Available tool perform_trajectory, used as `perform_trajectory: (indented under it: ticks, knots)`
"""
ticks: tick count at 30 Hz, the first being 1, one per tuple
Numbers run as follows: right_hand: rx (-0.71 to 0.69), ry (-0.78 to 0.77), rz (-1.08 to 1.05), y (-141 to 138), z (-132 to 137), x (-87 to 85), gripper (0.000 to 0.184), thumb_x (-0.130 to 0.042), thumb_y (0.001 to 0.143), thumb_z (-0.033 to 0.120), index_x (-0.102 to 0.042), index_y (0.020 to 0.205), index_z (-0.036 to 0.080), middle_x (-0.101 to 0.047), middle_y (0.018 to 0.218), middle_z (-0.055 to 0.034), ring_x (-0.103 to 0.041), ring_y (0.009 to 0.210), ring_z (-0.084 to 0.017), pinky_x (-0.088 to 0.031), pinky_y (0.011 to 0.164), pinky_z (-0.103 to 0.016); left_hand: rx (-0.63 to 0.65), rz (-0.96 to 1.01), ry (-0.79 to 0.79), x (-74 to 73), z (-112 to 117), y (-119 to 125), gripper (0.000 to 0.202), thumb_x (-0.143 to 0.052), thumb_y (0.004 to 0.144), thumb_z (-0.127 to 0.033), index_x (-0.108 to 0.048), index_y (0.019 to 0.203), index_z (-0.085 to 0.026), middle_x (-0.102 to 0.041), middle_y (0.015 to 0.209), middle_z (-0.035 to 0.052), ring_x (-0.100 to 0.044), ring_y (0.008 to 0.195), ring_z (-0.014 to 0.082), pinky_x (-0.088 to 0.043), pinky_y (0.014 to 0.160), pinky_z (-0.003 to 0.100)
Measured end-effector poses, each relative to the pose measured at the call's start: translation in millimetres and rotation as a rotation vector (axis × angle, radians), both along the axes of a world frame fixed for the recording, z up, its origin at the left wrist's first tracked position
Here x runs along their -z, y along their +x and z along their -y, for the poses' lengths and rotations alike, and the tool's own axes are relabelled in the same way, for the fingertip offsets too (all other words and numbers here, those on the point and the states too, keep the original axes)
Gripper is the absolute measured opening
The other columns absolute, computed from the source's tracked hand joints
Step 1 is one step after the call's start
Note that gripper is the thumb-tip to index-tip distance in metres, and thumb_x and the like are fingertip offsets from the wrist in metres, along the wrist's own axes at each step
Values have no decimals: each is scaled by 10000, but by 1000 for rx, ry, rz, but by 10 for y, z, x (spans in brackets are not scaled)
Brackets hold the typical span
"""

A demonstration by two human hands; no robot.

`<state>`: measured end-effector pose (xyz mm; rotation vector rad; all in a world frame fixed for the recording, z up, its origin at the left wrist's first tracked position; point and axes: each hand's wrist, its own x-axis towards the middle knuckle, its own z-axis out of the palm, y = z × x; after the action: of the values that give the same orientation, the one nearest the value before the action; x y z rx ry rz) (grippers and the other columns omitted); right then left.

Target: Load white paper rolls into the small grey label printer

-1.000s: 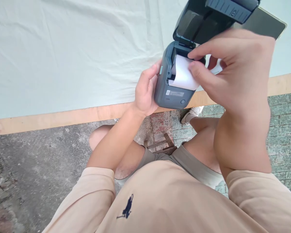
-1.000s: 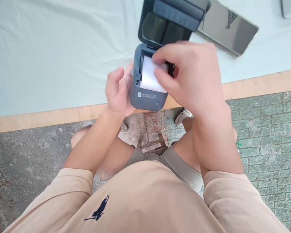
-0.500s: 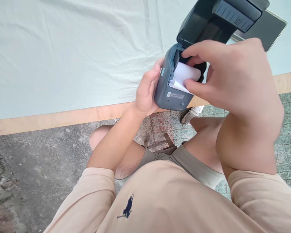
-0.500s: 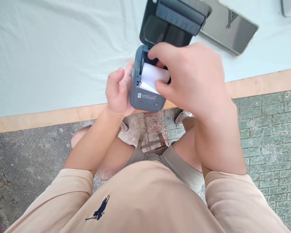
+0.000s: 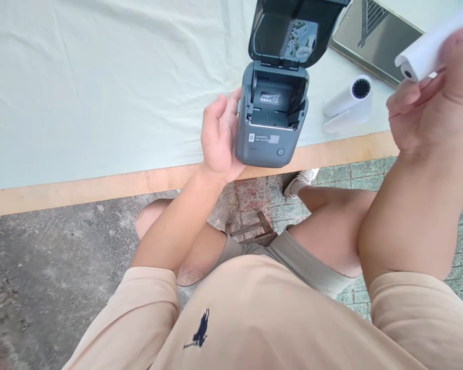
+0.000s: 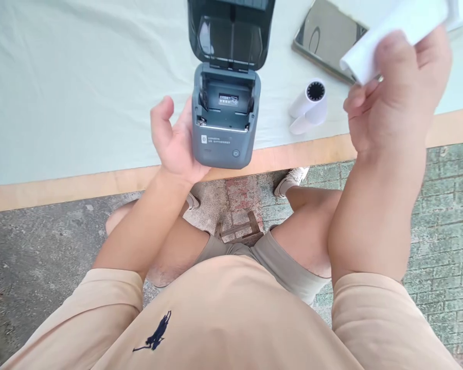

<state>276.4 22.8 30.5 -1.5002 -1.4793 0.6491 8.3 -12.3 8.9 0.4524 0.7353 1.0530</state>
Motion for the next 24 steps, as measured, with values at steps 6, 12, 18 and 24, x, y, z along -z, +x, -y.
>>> perform_trajectory:
  ticks: [6, 12, 18, 24]
  knots:
    - [29, -13, 208, -110, 83, 31, 346, -566, 688, 334, -467, 989, 196, -512, 937, -23, -470, 685, -22, -372, 457, -134, 45, -42, 110, -7, -6, 11, 510, -267, 756, -560, -537, 1042, -234, -596, 689, 36, -555, 1011, 198, -444, 909, 310]
    - [11, -84, 384, -157, 216, -32, 449, -559, 641, 154, -466, 1076, 215, -528, 971, -28, -506, 877, -71, -292, 434, -92, 58, -36, 96, 14, -4, 8, 512, -307, 731, -585, -543, 1022, -236, -577, 674, 30, -563, 984, 200, -441, 899, 312]
    - [165, 138, 503, -350, 381, -156, 270, -392, 703, 106, -485, 953, 146, -488, 961, -25, -462, 740, -17, -224, 477, -140, 52, -25, 89, 37, -2, 6, 527, -326, 714, -610, -535, 1026, -240, -556, 659, 21, -569, 960, 203, -448, 880, 321]
    - [203, -46, 842, -614, 371, -122, 375, -591, 619, 442, -505, 865, 172, -549, 860, 7, -438, 668, -40, -342, 660, -222, 69, -11, 86, 41, -12, 12, 533, -333, 707, -610, -528, 1041, -243, -550, 653, 29, -577, 934, 219, -459, 848, 344]
